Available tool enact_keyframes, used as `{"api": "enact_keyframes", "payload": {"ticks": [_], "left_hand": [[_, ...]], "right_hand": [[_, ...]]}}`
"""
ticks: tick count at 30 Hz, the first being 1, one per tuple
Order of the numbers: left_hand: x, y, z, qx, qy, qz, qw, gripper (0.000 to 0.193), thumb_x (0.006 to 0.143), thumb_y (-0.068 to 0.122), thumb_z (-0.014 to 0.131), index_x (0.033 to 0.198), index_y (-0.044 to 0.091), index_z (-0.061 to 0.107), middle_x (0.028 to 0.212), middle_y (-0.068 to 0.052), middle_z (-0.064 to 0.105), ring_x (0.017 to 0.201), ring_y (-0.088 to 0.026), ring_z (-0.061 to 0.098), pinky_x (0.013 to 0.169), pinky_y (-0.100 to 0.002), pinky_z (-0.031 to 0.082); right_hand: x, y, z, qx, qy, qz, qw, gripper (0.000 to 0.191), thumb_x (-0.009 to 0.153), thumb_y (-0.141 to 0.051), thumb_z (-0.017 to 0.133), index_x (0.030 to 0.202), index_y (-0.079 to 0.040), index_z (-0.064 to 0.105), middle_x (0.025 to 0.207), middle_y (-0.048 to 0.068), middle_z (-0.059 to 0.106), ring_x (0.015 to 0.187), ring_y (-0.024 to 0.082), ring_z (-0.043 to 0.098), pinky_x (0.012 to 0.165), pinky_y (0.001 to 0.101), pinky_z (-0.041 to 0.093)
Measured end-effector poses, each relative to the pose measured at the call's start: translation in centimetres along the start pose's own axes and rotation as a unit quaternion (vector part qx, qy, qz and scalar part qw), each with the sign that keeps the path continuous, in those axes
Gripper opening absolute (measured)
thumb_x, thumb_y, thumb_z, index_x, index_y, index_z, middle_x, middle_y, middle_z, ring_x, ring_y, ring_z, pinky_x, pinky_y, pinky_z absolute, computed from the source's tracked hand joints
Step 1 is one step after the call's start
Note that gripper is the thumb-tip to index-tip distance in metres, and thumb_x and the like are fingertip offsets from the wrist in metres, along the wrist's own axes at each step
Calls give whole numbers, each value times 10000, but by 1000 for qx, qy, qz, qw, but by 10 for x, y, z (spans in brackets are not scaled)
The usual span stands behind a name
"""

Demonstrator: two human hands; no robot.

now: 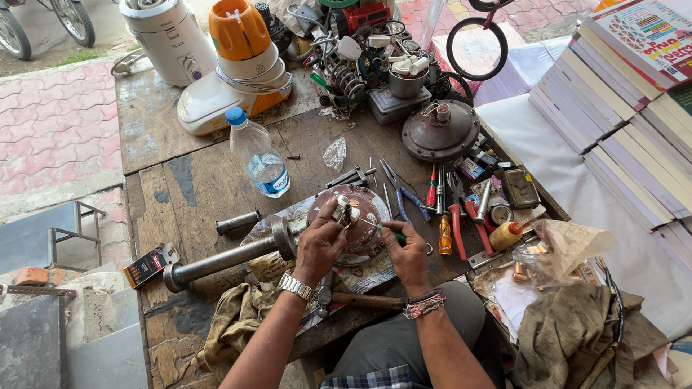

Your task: The person uses a screwdriver to adjust wires and components on a circular electrical part, likely a motor or generator stator. They manipulate the wires and occasionally switch tools while working at a cluttered workbench.

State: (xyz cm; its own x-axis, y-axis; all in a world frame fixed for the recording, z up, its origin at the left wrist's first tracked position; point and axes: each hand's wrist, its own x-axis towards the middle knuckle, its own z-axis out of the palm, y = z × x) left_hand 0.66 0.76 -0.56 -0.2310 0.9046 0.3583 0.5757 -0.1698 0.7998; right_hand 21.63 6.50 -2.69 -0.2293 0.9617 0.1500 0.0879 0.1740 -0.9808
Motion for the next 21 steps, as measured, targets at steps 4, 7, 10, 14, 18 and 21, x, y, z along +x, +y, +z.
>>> {"api": "enact_keyframes", "payload": {"ticks": [4, 7, 10, 14, 18, 21], "left_hand": [[0, -1, 0, 8, -1, 1, 1000, 93, 876, 106, 733, 862, 17, 756, 1531, -158, 515, 1350, -313, 565, 950, -359, 600], [-1, 0, 1, 7, 3, 15, 1000, 97, 884, 107, 739, 853, 17, 759, 1528, -170, 510, 1372, -330, 535, 976, -371, 589], [-1, 0, 1, 9, 1, 2, 1000, 99, 880, 112, 740, 857, 18, 761, 1523, -170, 509, 1379, -328, 524, 965, -368, 593], [-1, 0, 1, 10, 1, -2, 1000, 99, 879, 113, 739, 866, 19, 763, 1522, -168, 512, 1378, -321, 527, 965, -368, 593], [-1, 1, 1, 14, 0, -2, 1000, 100, 882, 116, 740, 864, 21, 764, 1525, -166, 510, 1378, -317, 528, 965, -366, 593], [-1, 0, 1, 11, 9, 27, 1000, 94, 879, 104, 744, 854, 15, 764, 1523, -177, 511, 1395, -338, 505, 989, -379, 580]], "right_hand": [[-1, -4, -2, 24, 33, 16, 999, 272, 934, -267, 736, 1075, -35, 746, 857, -3, 738, 724, 42, 652, 601, 196, 543], [-3, -5, -2, 6, 27, 1, 1000, 281, 936, -280, 742, 1076, -36, 747, 854, -9, 734, 723, 36, 645, 612, 191, 547], [-3, -4, 0, -33, 23, 32, 999, 291, 926, -293, 739, 1080, -47, 753, 829, -2, 722, 674, 56, 609, 577, 208, 523], [0, 0, 4, -27, 22, 25, 999, 302, 927, -309, 738, 1080, -49, 750, 842, -4, 722, 715, 49, 622, 608, 206, 535], [2, 3, 4, 21, 10, 23, 999, 308, 937, -301, 732, 1086, -31, 734, 880, -13, 731, 769, 37, 650, 654, 197, 549], [2, 4, 5, 51, 9, 59, 997, 309, 938, -286, 733, 1087, -15, 739, 880, -6, 728, 754, 44, 625, 630, 200, 514]]}}
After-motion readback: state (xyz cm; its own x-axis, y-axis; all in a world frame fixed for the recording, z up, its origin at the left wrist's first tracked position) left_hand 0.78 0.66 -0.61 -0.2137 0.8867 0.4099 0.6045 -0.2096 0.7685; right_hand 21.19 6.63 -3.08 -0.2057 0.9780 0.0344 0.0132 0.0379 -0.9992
